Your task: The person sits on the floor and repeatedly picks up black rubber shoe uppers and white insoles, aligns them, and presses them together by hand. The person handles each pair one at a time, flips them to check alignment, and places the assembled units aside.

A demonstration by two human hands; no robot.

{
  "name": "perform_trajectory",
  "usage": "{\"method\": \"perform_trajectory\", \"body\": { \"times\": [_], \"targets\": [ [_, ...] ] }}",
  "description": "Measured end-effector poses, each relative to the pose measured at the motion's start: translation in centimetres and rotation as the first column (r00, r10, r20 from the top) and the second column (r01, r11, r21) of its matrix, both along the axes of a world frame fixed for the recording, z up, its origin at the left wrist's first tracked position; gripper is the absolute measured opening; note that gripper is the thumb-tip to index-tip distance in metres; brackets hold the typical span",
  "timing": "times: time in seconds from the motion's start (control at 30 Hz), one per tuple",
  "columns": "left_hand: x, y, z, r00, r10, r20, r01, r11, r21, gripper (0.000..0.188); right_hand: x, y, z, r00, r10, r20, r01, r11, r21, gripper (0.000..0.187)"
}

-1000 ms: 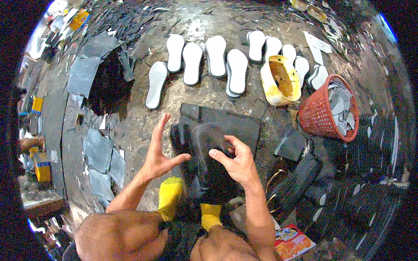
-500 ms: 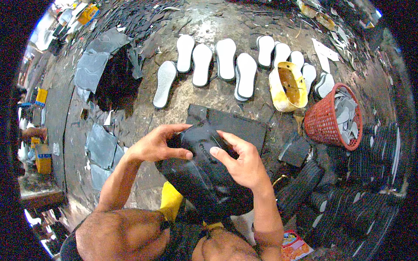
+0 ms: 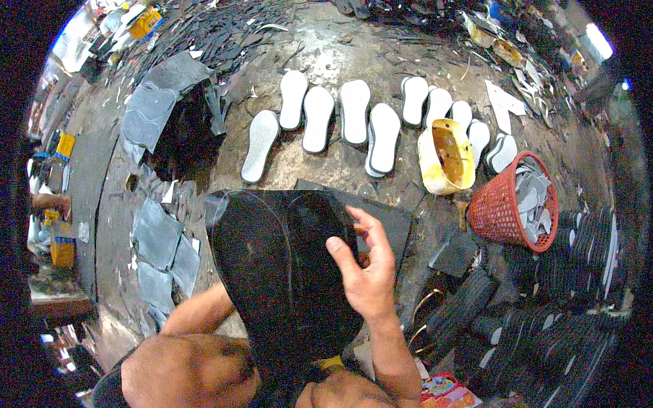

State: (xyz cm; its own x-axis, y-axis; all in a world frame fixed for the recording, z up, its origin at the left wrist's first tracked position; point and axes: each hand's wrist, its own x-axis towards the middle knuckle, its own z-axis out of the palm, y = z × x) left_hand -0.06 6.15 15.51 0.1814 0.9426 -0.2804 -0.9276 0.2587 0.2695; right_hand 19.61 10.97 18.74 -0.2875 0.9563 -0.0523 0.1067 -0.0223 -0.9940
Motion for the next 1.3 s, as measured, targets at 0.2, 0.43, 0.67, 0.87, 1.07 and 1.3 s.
{"method": "perform_trajectory", "body": {
  "times": [0.2, 0.43, 0.67, 0.87, 1.07, 1.3],
  "targets": [
    [1.8, -1.4, -1.3, 0.961, 0.046, -0.273, -0.049, 0.999, -0.006, 0.078, -0.5, 0.4, 1.1, 0.876, -0.193, 0.443, -0.037, 0.887, 0.46, 0.062],
    [1.8, -2.0, 0.3, 0.931, 0.004, -0.366, -0.005, 1.0, -0.001, 0.075, -0.7, 1.7, 1.6, 0.957, -0.097, 0.273, -0.112, 0.745, 0.657, 0.034],
    [1.6, -2.6, 0.3, 0.918, -0.012, -0.398, 0.009, 1.0, -0.009, 0.072, 0.4, -1.1, 2.8, 0.958, 0.059, 0.282, -0.243, 0.688, 0.684, 0.025],
    [1.7, -2.7, 0.5, 0.902, -0.027, -0.431, 0.029, 1.0, -0.002, 0.069, 0.1, -0.8, 3.5, 0.974, 0.056, 0.219, -0.174, 0.802, 0.572, 0.025],
    [1.5, -3.1, 0.6, 0.893, -0.031, -0.449, 0.028, 1.0, -0.012, 0.067, 0.2, -0.9, 5.4, 0.884, 0.062, 0.463, -0.409, 0.581, 0.704, 0.039],
    [1.4, -3.5, 1.1, 0.875, -0.031, -0.482, 0.035, 0.999, -0.001, 0.064, -0.3, -1.8, 3.5, 0.988, 0.013, 0.153, -0.09, 0.859, 0.504, 0.049]
  ]
}}
